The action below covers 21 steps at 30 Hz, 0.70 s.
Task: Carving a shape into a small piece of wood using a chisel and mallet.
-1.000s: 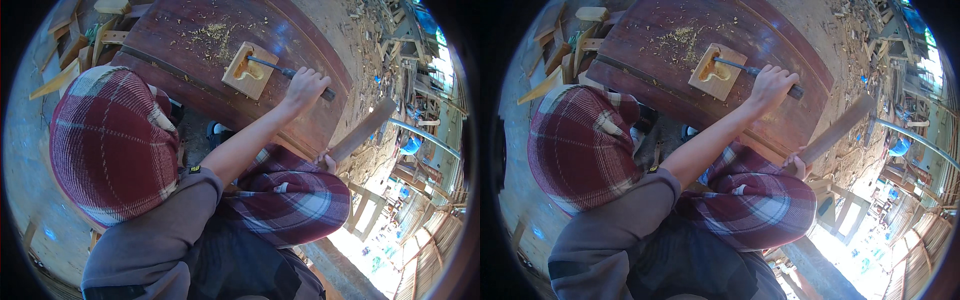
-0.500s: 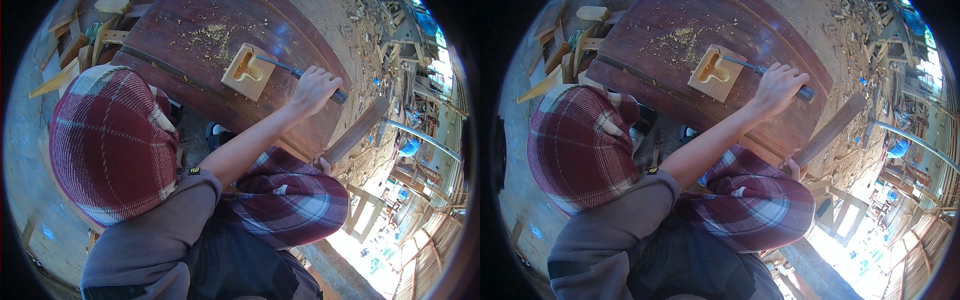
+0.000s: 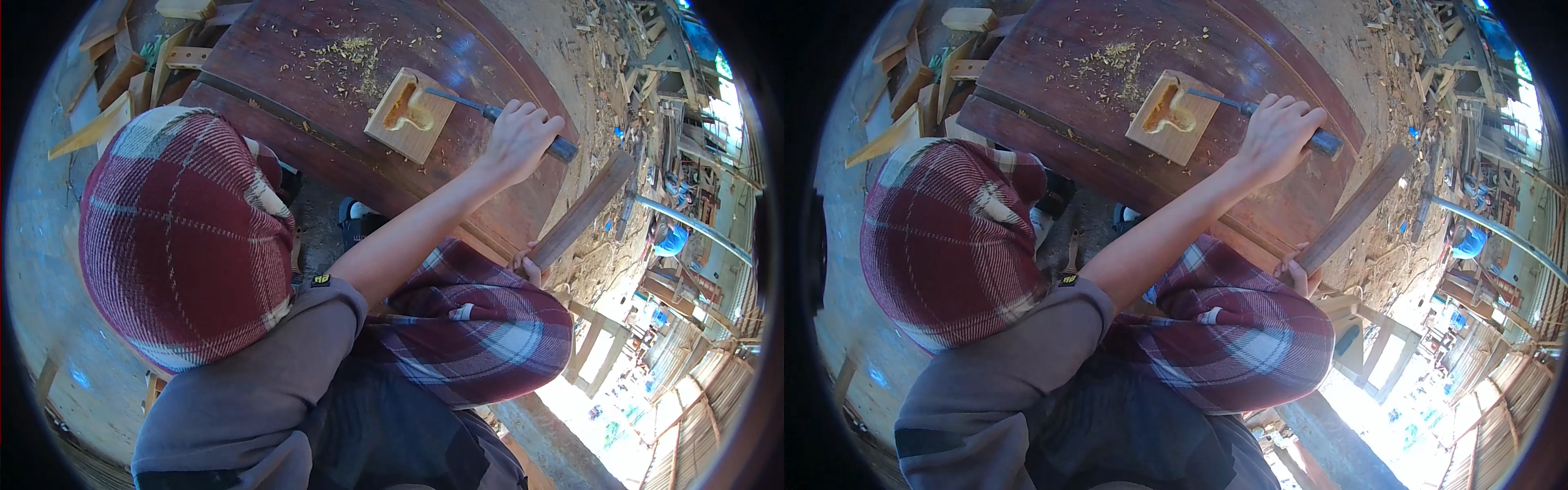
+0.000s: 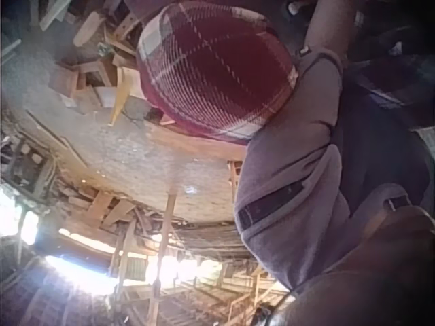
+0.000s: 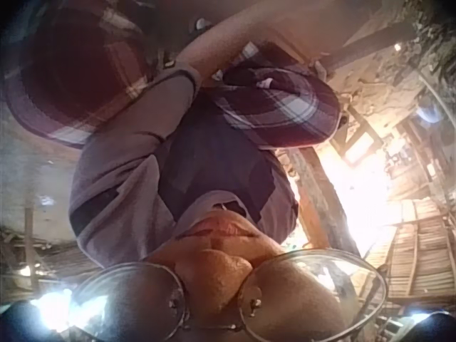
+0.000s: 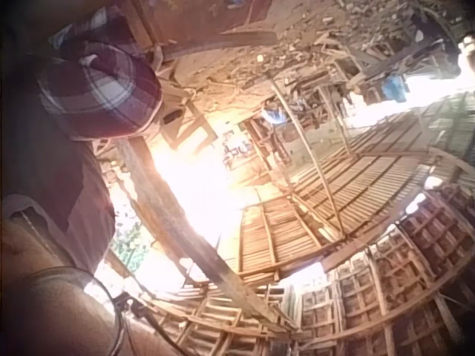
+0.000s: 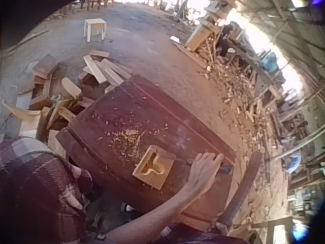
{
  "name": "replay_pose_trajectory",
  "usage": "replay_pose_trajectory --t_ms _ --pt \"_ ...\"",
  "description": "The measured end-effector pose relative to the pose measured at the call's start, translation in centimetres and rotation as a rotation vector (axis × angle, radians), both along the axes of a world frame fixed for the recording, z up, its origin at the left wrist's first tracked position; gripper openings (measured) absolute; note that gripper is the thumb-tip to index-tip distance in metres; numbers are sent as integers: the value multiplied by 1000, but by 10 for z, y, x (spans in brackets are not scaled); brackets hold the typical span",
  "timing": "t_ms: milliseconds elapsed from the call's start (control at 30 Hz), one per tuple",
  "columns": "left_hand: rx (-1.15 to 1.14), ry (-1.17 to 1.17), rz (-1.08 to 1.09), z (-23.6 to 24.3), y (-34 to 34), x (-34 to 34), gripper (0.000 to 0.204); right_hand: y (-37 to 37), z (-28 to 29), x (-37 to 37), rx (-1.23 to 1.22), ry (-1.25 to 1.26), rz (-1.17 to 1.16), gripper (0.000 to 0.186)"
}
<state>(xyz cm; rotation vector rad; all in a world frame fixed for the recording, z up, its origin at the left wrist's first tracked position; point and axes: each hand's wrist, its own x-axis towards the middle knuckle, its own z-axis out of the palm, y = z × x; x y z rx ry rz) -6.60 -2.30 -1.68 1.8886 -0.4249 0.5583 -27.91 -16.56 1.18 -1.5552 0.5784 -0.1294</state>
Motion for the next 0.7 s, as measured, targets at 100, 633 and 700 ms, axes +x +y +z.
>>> replay_pose_trajectory --t_ms 100,633,700 --pt "27 13 27 -2 -5 2 31 -3 1 -1 16 -6 19 44" --pt "11 -6 43 1 -5 8 22 2 3 0 -18 5 8 44" --pt "0 -13 60 0 -5 9 22 1 3 0 -15 -3 16 44"
